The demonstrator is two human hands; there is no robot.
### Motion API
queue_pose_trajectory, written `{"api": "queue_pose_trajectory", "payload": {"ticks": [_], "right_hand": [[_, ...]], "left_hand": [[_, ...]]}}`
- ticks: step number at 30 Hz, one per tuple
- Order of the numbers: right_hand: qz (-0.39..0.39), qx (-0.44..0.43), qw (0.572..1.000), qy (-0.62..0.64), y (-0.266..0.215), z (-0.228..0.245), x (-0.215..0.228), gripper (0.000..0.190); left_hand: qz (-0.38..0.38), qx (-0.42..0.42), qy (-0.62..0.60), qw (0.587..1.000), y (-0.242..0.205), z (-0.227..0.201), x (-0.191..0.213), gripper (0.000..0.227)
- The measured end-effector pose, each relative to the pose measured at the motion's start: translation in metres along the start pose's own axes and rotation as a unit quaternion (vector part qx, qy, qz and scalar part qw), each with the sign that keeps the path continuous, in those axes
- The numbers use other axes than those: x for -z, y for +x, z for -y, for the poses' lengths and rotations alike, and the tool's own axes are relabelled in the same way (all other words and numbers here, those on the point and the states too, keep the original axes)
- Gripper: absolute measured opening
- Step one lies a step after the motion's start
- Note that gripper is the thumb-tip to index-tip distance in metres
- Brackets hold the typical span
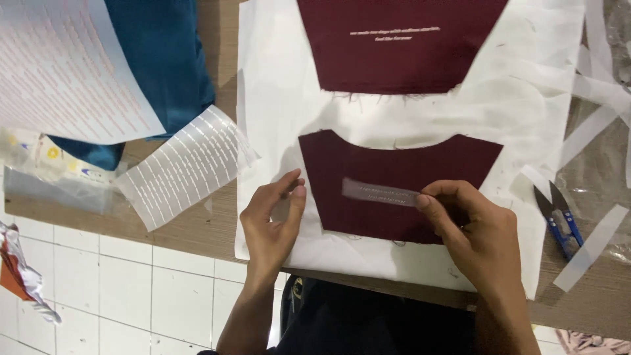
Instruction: Aligning and ironing labels onto fabric pieces and cutting labels from a sheet using snips.
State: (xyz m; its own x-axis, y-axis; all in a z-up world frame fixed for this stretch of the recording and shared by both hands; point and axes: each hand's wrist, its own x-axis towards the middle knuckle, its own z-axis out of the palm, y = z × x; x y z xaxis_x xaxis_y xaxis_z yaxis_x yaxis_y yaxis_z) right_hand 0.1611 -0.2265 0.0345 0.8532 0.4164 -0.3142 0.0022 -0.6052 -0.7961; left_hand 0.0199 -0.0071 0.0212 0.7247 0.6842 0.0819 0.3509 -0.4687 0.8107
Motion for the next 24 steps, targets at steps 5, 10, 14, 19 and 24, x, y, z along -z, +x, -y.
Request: {"api": "queue_pose_trajectory", "payload": {"ticks": [5, 10, 14, 19, 24], "right_hand": [[-0.007, 0.004, 0.999, -0.040, 0.003, -0.004, -0.006, 0.011], [-0.002, 0.002, 0.999, -0.052, 0.004, -0.007, -0.011, 0.011], [-0.004, 0.019, 0.997, -0.069, 0.005, -0.008, -0.011, 0.012], [0.000, 0.009, 0.997, -0.077, 0.006, -0.013, -0.012, 0.012], [-0.029, 0.031, 0.996, -0.074, 0.004, -0.008, -0.011, 0.013]], "left_hand": [[0.003, -0.171, 0.104, 0.980, -0.005, 0.020, -0.006, 0.020], [0.024, -0.269, 0.170, 0.948, -0.014, 0.018, -0.013, 0.027], [0.039, -0.312, 0.229, 0.921, -0.017, 0.009, -0.018, 0.032], [0.046, -0.308, 0.285, 0.906, -0.017, 0.010, -0.023, 0.039], [0.066, -0.306, 0.309, 0.898, -0.018, 0.009, -0.023, 0.045]]}}
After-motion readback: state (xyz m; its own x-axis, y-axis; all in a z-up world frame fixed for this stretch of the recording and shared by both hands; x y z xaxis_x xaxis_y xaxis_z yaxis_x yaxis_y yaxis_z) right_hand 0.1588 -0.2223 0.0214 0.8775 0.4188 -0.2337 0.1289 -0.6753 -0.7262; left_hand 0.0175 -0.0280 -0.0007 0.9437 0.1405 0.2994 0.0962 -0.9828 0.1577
